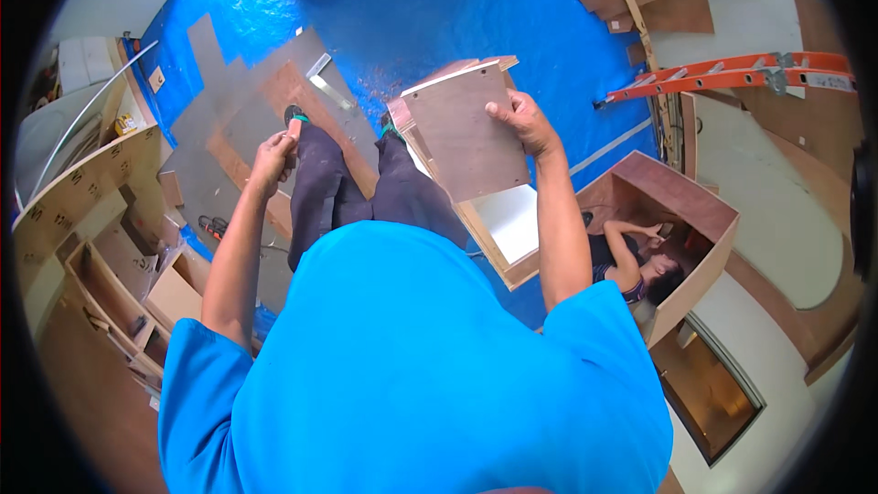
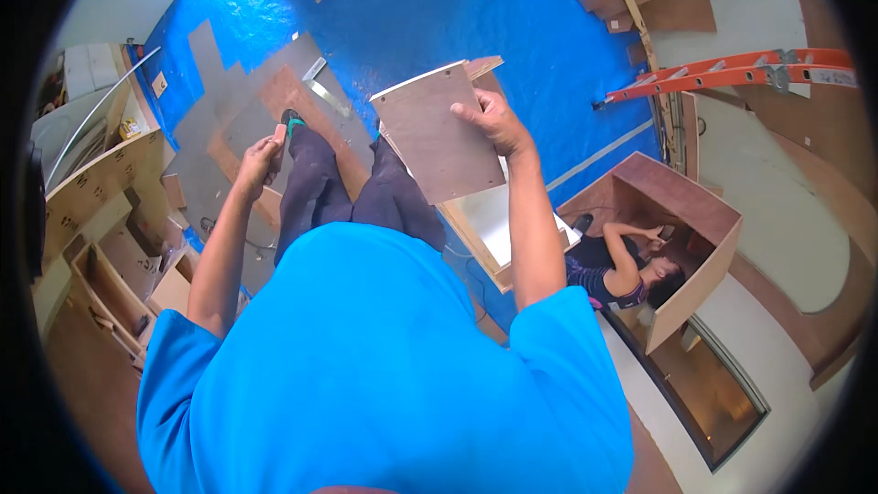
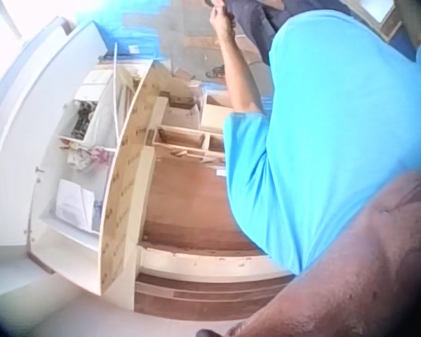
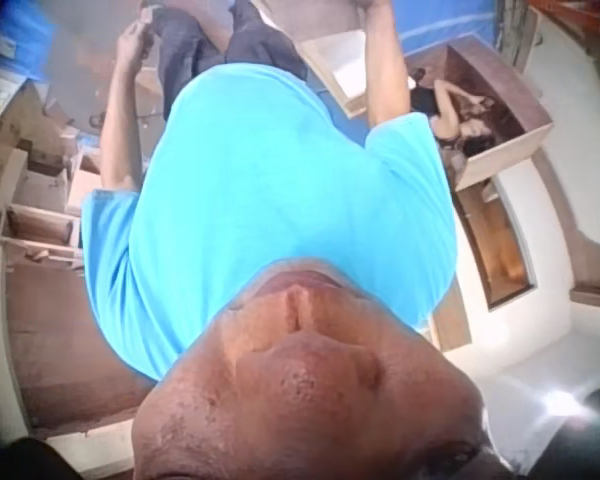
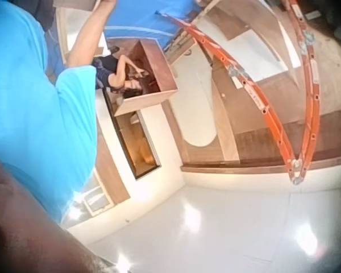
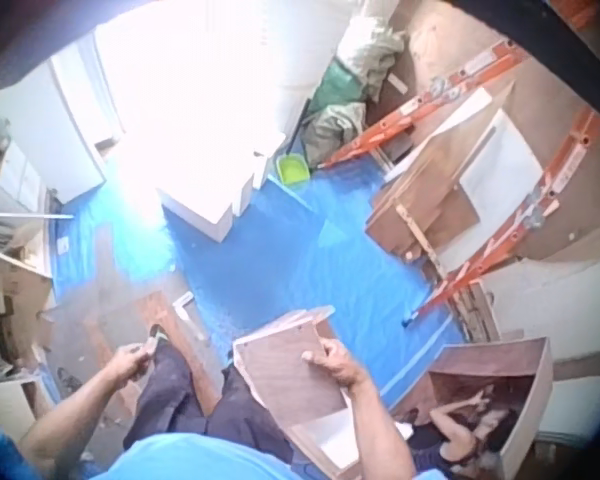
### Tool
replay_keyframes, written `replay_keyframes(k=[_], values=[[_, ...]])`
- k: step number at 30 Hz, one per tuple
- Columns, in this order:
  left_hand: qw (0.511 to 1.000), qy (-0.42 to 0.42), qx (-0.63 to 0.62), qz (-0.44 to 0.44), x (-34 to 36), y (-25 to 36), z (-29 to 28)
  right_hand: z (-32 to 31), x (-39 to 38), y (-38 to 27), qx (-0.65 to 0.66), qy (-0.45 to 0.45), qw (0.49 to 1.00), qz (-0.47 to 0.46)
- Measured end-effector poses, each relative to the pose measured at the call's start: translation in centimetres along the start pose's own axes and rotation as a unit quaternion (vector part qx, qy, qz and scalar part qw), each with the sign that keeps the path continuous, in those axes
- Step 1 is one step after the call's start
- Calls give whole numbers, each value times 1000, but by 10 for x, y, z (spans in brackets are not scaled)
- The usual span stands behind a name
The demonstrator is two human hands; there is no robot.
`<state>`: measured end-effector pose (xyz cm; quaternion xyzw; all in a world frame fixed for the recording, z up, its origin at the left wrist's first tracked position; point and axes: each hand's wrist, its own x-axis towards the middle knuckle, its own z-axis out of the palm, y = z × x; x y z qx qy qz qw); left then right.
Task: The person assembles a wooden structure by fitting wooden boards together, using a hammer to tap pieces into place and securing them within a cabinet frame.
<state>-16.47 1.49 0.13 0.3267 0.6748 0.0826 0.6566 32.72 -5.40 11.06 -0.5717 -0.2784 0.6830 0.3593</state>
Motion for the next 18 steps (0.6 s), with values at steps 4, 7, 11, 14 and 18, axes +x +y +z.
replay_keyframes(k=[4,7,11,14,18], values=[[999,-17,-36,15,-21,8,30,-17,12,-14,41,-43,998,22],[997,-37,-53,41,-43,16,51,-21,17,-16,33,-51,998,12],[996,-57,-53,39,-59,23,63,-15,18,-17,39,-84,996,2],[992,-91,-71,47,-67,27,67,1,18,-18,42,-85,995,-28],[993,-68,-89,42,-81,41,72,11,24,2,76,-102,992,5]])
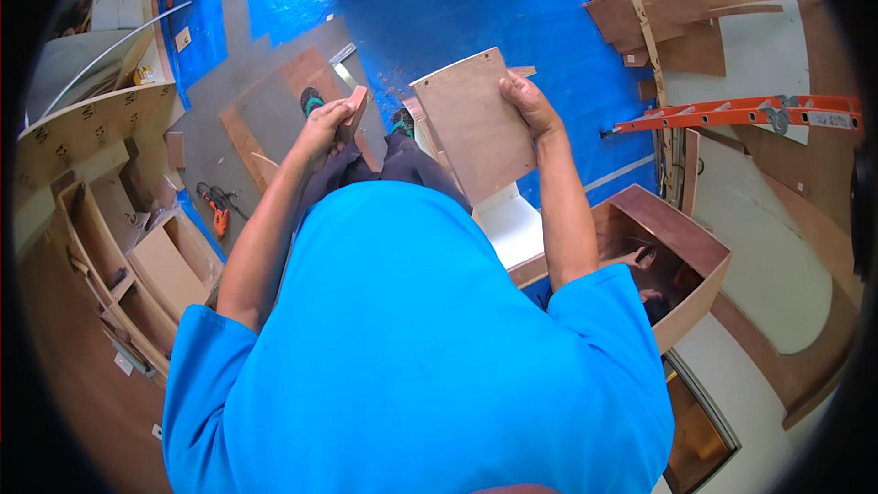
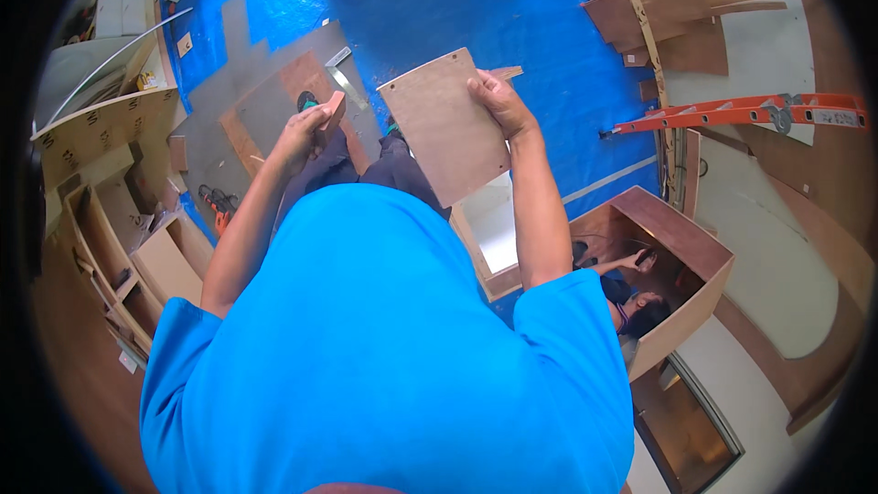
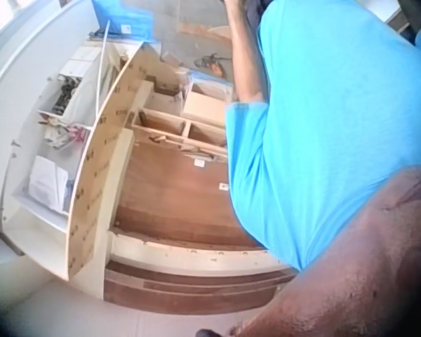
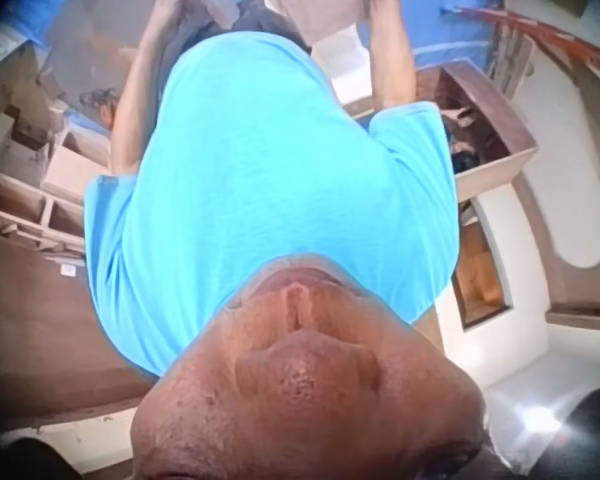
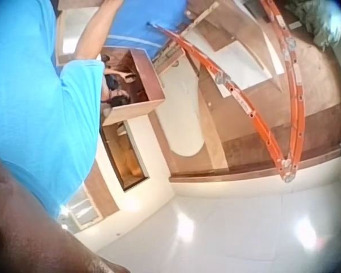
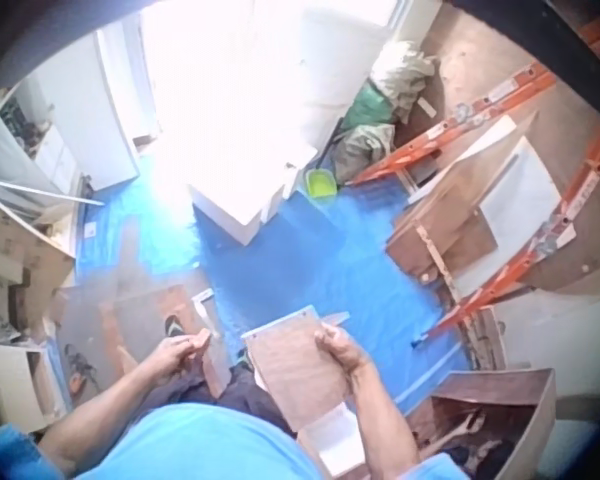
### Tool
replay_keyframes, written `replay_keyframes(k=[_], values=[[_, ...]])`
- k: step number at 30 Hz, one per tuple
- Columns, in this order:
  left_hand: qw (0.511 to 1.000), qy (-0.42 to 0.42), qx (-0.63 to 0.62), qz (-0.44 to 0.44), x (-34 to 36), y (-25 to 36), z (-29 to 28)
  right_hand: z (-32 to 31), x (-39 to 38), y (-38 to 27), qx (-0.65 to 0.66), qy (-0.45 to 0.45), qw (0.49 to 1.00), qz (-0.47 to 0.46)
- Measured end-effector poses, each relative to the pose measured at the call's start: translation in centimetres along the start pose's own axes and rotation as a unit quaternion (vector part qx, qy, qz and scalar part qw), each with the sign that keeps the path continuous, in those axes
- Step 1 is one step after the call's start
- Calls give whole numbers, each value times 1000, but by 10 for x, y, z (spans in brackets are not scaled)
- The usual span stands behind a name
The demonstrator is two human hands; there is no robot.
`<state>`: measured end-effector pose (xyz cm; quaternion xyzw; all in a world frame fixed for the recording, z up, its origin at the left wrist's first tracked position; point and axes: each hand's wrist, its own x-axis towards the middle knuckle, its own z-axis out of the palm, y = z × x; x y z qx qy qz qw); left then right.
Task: The person assembles a wooden structure by fitting wooden boards together, using a hammer to tap pieces into place and securing them within a cabinet frame.
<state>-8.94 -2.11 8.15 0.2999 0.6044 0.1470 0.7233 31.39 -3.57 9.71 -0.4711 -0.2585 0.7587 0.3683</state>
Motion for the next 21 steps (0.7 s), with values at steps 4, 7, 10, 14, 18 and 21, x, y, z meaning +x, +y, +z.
replay_keyframes(k=[4,7,10,14,18,21], values=[[999,-12,-52,4,-5,6,0,4,10,24,44,1,998,45],[997,-11,-81,-6,-6,9,0,7,16,34,53,2,997,63],[997,5,-76,-8,-5,12,-1,11,13,28,67,9,996,51],[997,15,-77,-15,-2,9,-1,11,8,22,67,-8,998,17],[998,11,-51,-18,4,5,1,13,1,15,70,-36,997,-21],[999,17,-35,-14,1,8,7,14,2,14,60,-44,997,-28]])
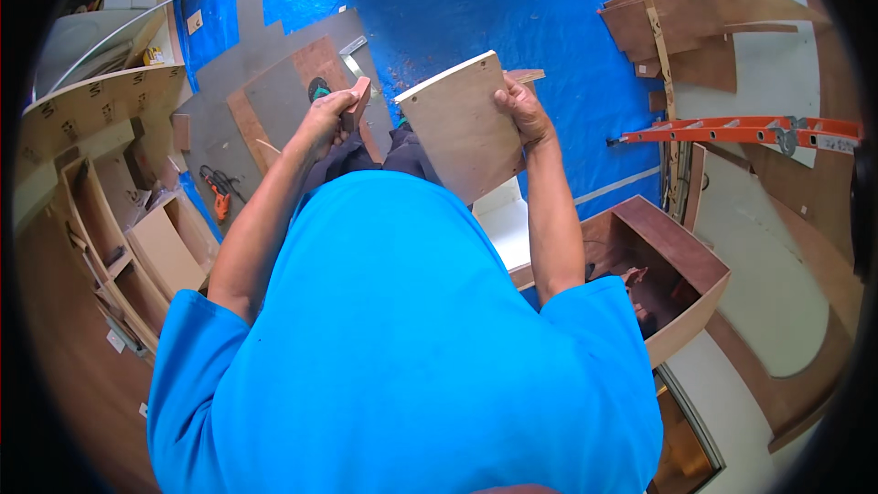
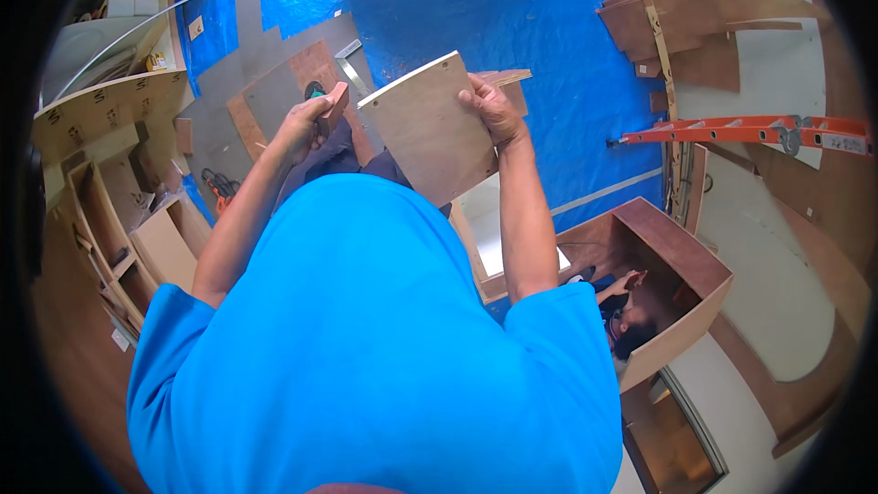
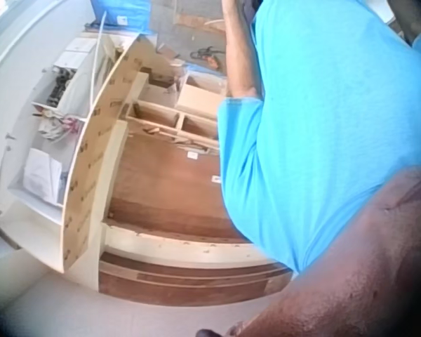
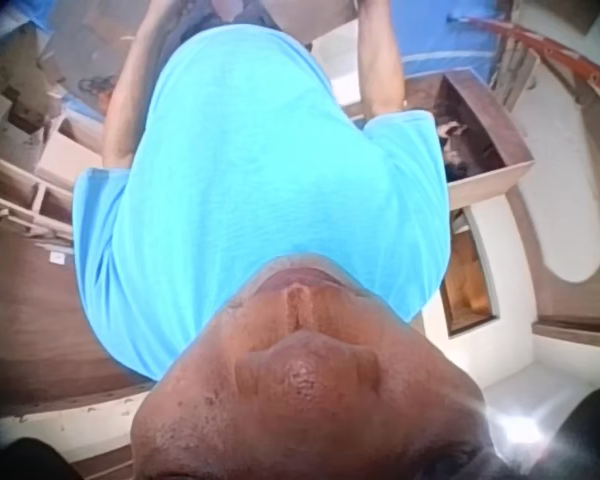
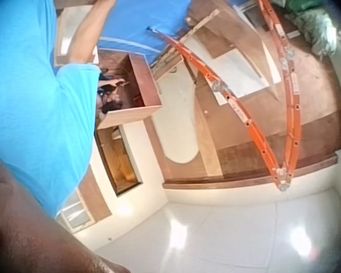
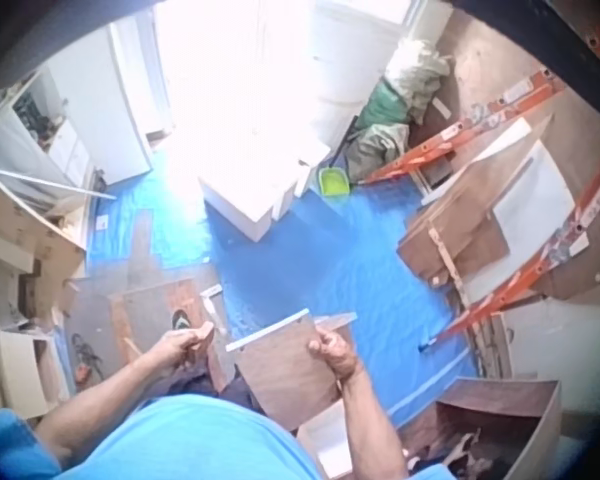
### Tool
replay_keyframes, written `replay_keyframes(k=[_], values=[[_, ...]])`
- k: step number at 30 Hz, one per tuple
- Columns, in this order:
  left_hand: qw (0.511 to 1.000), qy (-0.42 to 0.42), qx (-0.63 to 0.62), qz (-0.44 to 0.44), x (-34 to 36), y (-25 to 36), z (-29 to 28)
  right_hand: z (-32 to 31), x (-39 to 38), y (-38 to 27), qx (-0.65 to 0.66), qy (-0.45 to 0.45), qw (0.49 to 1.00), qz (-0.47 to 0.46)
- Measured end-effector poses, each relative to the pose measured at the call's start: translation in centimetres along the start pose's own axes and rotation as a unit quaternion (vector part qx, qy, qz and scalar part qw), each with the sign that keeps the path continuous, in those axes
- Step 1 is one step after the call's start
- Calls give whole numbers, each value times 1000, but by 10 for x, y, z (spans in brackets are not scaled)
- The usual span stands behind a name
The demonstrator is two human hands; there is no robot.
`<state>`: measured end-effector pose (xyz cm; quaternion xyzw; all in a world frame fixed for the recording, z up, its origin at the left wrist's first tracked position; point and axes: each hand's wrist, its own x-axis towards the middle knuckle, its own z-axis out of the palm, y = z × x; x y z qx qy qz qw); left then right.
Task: The person assembles a wooden structure by fitting wooden boards together, using a hammer to tap pieces into place and securing them within a cabinet frame.
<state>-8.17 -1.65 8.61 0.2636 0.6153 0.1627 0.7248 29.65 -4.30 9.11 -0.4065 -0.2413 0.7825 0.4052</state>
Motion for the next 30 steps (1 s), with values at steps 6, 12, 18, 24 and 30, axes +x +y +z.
replay_keyframes(k=[6,12,18,24,30], values=[[1000,9,7,-10,-3,-5,-1,0,6,8,-12,17,1000,22],[1000,10,11,-3,-3,-12,-8,-4,12,20,11,34,998,51],[993,-26,-111,-30,-9,-6,-4,-5,22,34,2,80,992,100],[949,-80,-302,43,-22,17,20,-3,27,42,-2,67,989,131],[892,-213,-395,59,-18,12,25,-17,36,67,-58,27,990,124]])
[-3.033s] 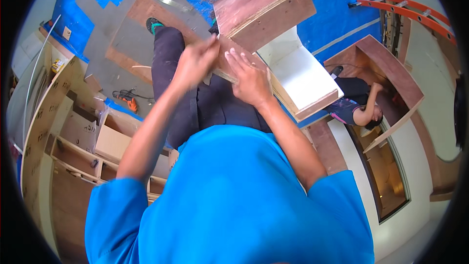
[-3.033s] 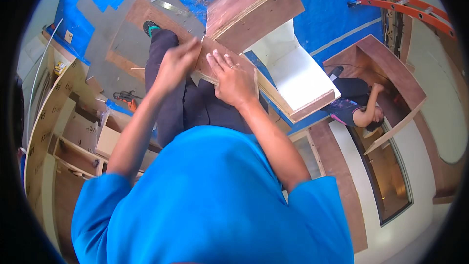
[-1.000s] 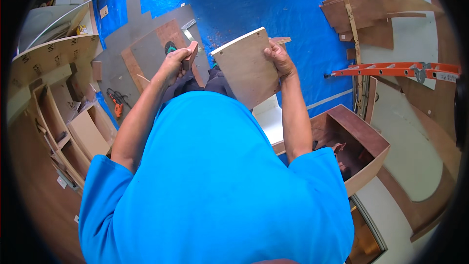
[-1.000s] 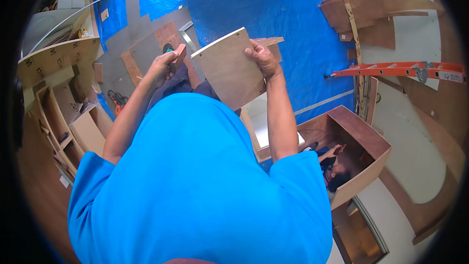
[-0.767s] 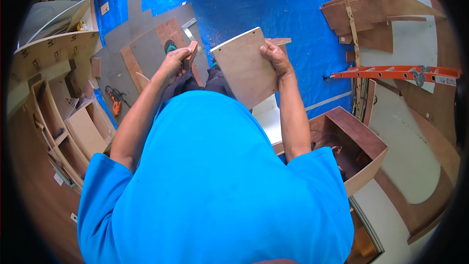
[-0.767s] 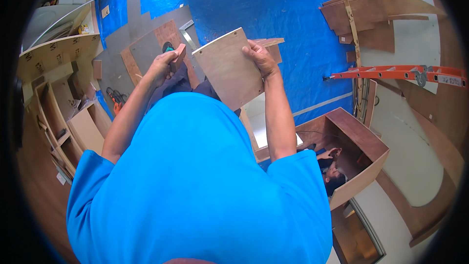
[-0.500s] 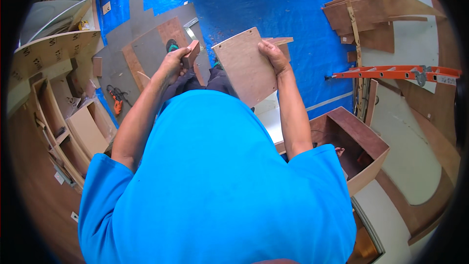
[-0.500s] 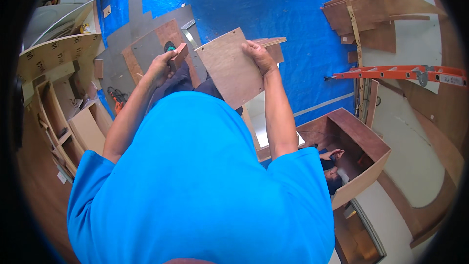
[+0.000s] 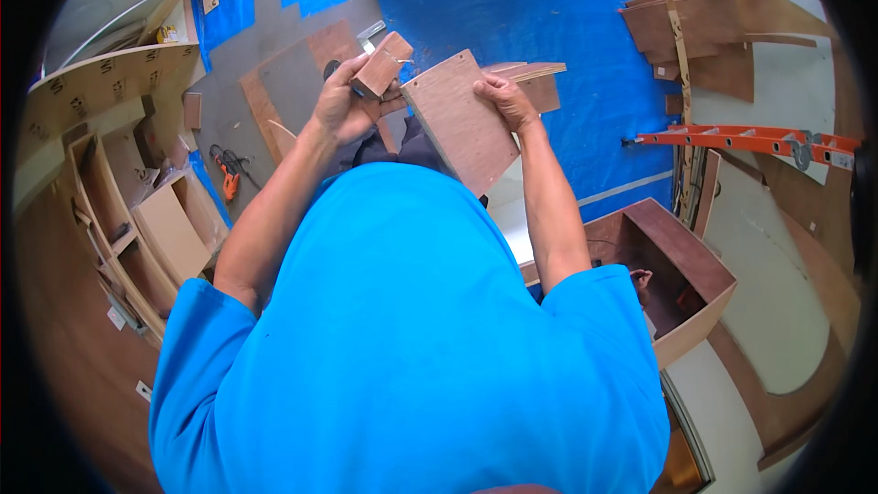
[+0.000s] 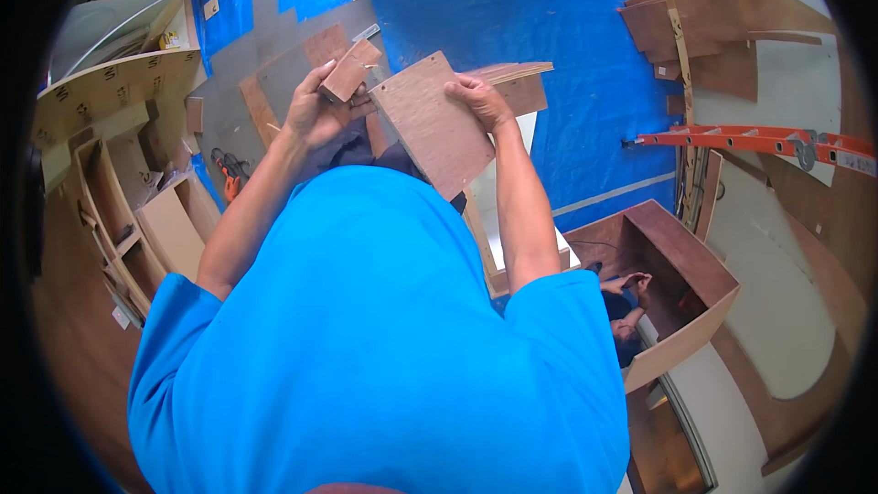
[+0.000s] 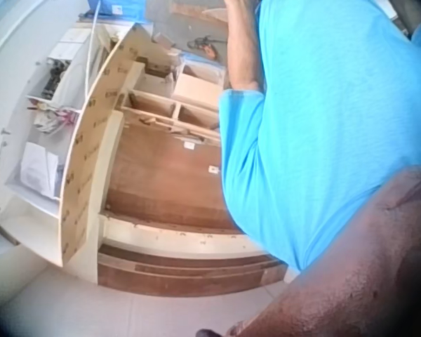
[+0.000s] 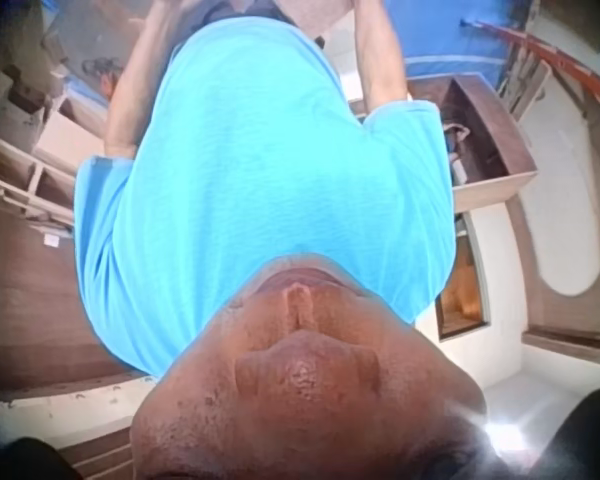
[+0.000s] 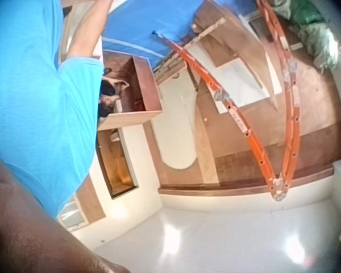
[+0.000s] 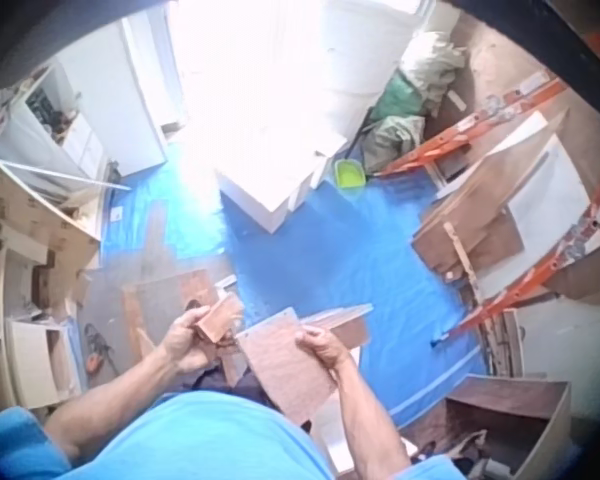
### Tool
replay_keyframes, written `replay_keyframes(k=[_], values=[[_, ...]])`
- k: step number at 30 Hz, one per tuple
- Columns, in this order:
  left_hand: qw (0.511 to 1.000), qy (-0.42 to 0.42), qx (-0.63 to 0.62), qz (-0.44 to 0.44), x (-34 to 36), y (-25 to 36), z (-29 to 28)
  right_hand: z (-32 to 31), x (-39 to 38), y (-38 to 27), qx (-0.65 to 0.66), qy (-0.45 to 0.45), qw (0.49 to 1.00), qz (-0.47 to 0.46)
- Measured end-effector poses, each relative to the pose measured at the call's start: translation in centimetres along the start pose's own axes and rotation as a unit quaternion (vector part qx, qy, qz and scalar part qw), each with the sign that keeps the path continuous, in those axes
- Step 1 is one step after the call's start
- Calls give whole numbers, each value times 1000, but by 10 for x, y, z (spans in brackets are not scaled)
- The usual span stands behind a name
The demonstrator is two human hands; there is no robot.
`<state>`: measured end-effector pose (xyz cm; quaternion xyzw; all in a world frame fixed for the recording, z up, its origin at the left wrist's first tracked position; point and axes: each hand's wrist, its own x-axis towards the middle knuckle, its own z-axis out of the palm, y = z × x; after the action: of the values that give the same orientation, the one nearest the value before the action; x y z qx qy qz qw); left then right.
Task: The person assembles a wooden structure by fitting wooden boards together, using a hammer to tap pieces into place and securing them within a cabinet frame.
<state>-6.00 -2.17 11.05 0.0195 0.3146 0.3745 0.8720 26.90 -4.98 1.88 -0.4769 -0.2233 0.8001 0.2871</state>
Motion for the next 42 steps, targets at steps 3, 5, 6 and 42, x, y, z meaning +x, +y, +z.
replay_keyframes(k=[3,5,6,42], values=[[999,33,-2,8,-5,-1,19,11,5,10,-65,3,997,-28],[998,57,-18,11,-8,0,23,25,5,18,-101,3,993,-65],[998,59,-21,12,-8,-2,23,29,4,23,-102,1,993,-62],[995,88,-45,-23,23,-29,-10,53,6,78,32,-11,999,-23]])
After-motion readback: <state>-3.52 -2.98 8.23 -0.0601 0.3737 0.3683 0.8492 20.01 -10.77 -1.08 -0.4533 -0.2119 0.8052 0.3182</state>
